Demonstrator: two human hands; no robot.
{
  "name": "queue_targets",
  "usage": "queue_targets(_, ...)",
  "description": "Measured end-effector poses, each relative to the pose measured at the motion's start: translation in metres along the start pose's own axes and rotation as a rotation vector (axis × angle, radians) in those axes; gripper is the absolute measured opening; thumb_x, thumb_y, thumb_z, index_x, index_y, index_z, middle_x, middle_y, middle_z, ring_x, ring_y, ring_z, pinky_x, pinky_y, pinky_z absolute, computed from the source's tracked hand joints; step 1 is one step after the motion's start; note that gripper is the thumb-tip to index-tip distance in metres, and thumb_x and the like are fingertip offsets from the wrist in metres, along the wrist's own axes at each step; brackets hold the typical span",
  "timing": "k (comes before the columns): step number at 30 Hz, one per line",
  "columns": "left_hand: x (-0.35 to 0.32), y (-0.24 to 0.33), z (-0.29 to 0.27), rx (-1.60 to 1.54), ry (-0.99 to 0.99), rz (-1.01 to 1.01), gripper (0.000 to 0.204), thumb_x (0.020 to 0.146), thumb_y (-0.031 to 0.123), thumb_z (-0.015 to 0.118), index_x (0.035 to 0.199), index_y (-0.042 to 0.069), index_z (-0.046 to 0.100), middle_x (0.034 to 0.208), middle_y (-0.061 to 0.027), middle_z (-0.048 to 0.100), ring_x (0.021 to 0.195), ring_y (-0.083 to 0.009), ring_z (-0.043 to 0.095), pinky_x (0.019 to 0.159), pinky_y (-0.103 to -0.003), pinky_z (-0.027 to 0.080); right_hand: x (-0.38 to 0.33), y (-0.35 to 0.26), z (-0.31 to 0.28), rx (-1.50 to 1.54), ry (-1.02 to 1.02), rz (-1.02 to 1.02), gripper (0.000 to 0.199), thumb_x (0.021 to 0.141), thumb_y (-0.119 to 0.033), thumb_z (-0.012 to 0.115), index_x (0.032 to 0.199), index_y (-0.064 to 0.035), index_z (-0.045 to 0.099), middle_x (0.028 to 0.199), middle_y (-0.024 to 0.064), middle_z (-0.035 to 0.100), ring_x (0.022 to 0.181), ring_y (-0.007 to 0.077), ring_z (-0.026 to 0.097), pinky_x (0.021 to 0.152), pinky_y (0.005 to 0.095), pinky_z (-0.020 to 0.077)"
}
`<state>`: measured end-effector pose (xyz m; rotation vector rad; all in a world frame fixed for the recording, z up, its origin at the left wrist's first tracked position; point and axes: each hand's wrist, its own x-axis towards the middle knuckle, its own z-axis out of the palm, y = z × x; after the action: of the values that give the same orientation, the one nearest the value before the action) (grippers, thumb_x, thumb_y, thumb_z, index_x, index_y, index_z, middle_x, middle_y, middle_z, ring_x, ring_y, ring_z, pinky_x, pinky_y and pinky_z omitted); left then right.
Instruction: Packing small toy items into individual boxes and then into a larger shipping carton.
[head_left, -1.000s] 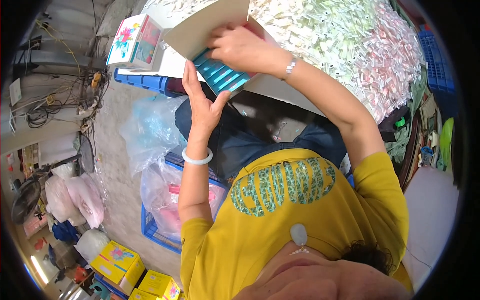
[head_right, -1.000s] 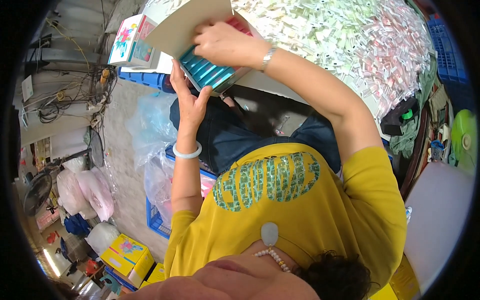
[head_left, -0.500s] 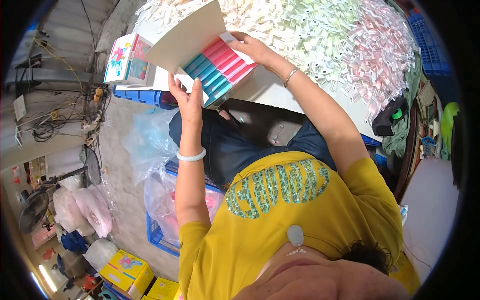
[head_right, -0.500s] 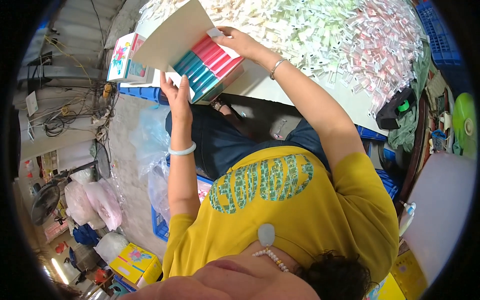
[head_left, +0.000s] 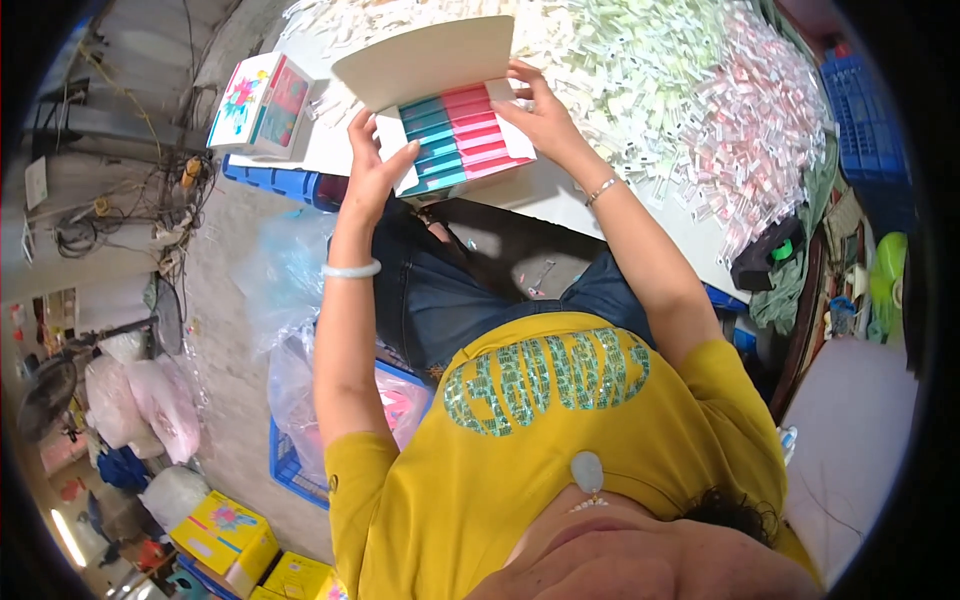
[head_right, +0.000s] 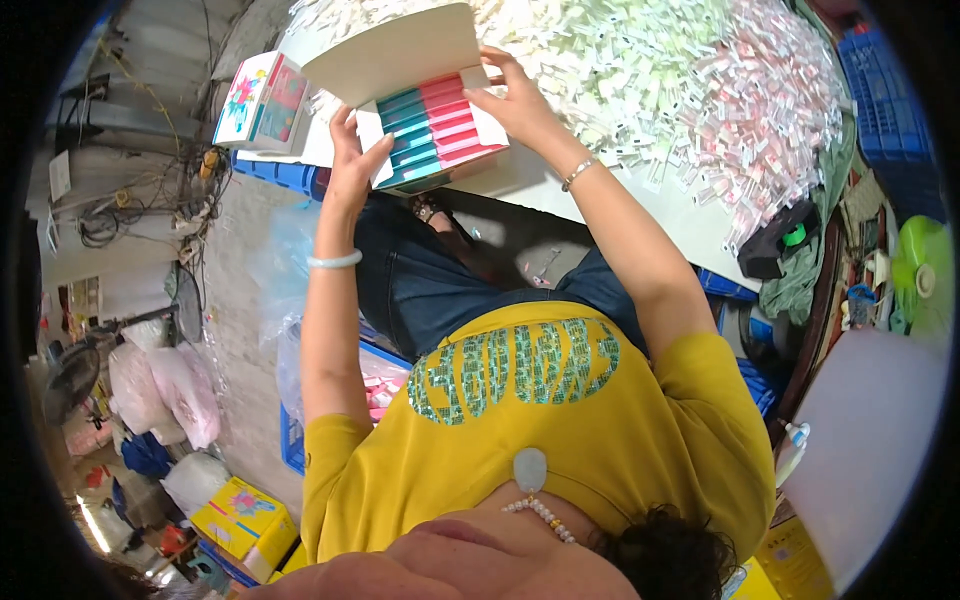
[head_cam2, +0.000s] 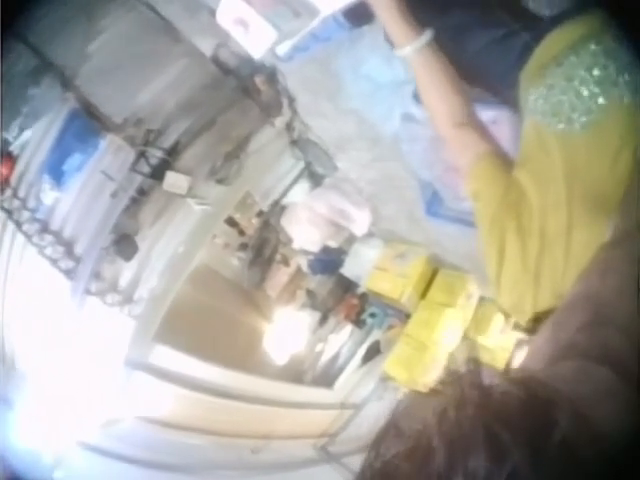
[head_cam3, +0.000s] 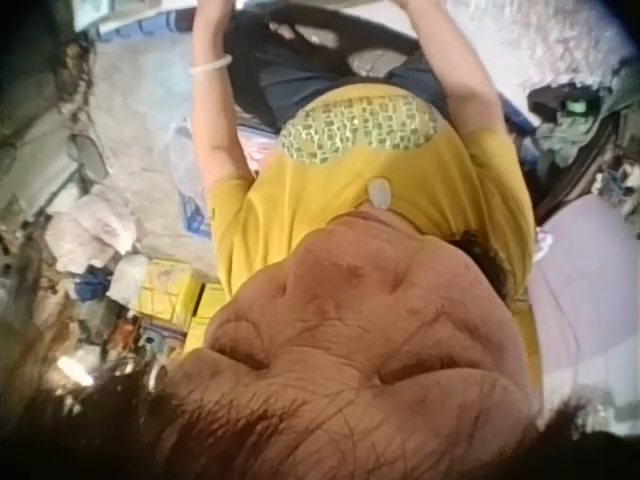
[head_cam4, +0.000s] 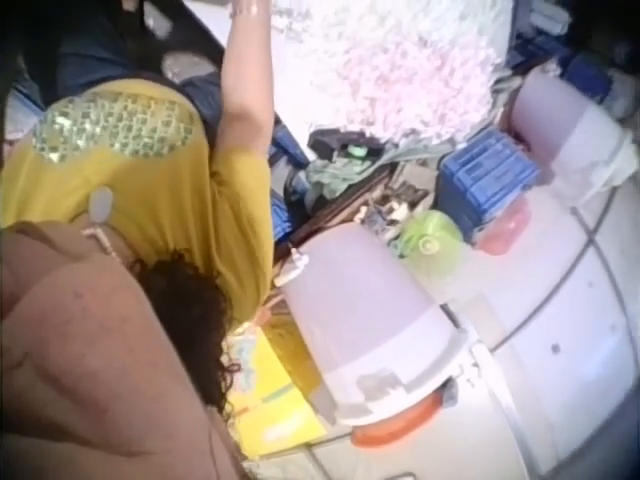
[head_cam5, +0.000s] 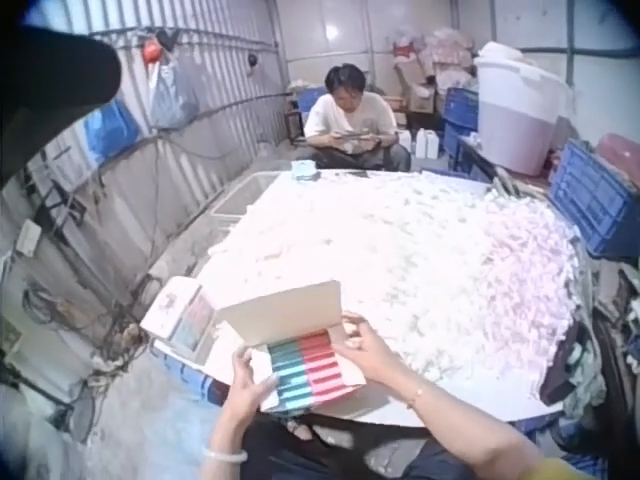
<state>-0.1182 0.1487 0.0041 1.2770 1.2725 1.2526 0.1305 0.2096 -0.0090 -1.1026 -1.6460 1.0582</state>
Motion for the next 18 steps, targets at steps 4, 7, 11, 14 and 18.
queue_targets(4, 0.015, -0.003, -0.021, 0.186, -0.057, 0.162, 0.072, 0.076, 0.007, 0.076, 0.134, 0.009, 0.032, 0.135, -0.0125, 0.038, 0.131, -0.0269, 0.033, 0.11, -0.039, 0.026, 0.0, -0.007, 0.003, -0.171, 0.086, -0.382, 0.054, 0.084, -0.006, 0.069, 0.131, -0.0162, 0.045, 0.131, 0.0032, 0.048, 0.109, 0.0213, 0.052, 0.089, 0.0315, 0.0451)
queue_targets(7, 0.012, 0.013, -0.027, 0.526, -0.097, 0.433, 0.039, 0.076, 0.005, 0.072, 0.112, 0.009, 0.058, 0.121, -0.0108, 0.05, 0.12, -0.0284, 0.046, 0.103, -0.037, 0.038, -0.007, -0.011, -0.013, -0.426, 0.096, -0.578, 0.032, 0.081, -0.004, 0.067, 0.11, -0.0168, 0.062, 0.116, 0.0049, 0.057, 0.111, 0.0256, 0.053, 0.09, 0.0353, 0.0438)
queue_targets(11, -0.008, 0.032, -0.039, 0.82, -0.182, 0.488, 0.039, 0.077, -0.005, 0.057, 0.113, 0.009, 0.063, 0.131, -0.0139, 0.05, 0.128, -0.0353, 0.041, 0.105, -0.04, 0.037, -0.019, -0.028, -0.024, -0.724, -0.006, -0.669, 0.027, 0.08, -0.001, 0.064, 0.101, -0.0162, 0.07, 0.109, 0.0057, 0.063, 0.111, 0.0295, 0.055, 0.09, 0.0392, 0.0432)
queue_targets(14, -0.018, 0.042, -0.044, 1.046, -0.223, 0.498, 0.041, 0.079, -0.002, 0.053, 0.117, 0.013, 0.061, 0.139, -0.0098, 0.046, 0.136, -0.033, 0.035, 0.108, -0.048, 0.03, -0.021, -0.034, -0.039, -0.828, -0.092, -0.665, 0.023, 0.084, -0.013, 0.063, 0.106, -0.0149, 0.07, 0.119, 0.0063, 0.061, 0.119, 0.03, 0.051, 0.096, 0.042, 0.0396)
queue_targets(18, -0.022, 0.049, -0.026, 1.124, -0.224, 0.499, 0.045, 0.082, 0.031, 0.064, 0.119, 0.006, 0.056, 0.14, -0.0123, 0.045, 0.14, -0.0333, 0.029, 0.114, -0.052, 0.019, -0.033, -0.062, -0.033, -0.913, -0.248, -0.562, 0.045, 0.083, -0.034, 0.066, 0.118, -0.0058, 0.061, 0.132, 0.0112, 0.054, 0.129, 0.0334, 0.043, 0.108, 0.0479, 0.0304)
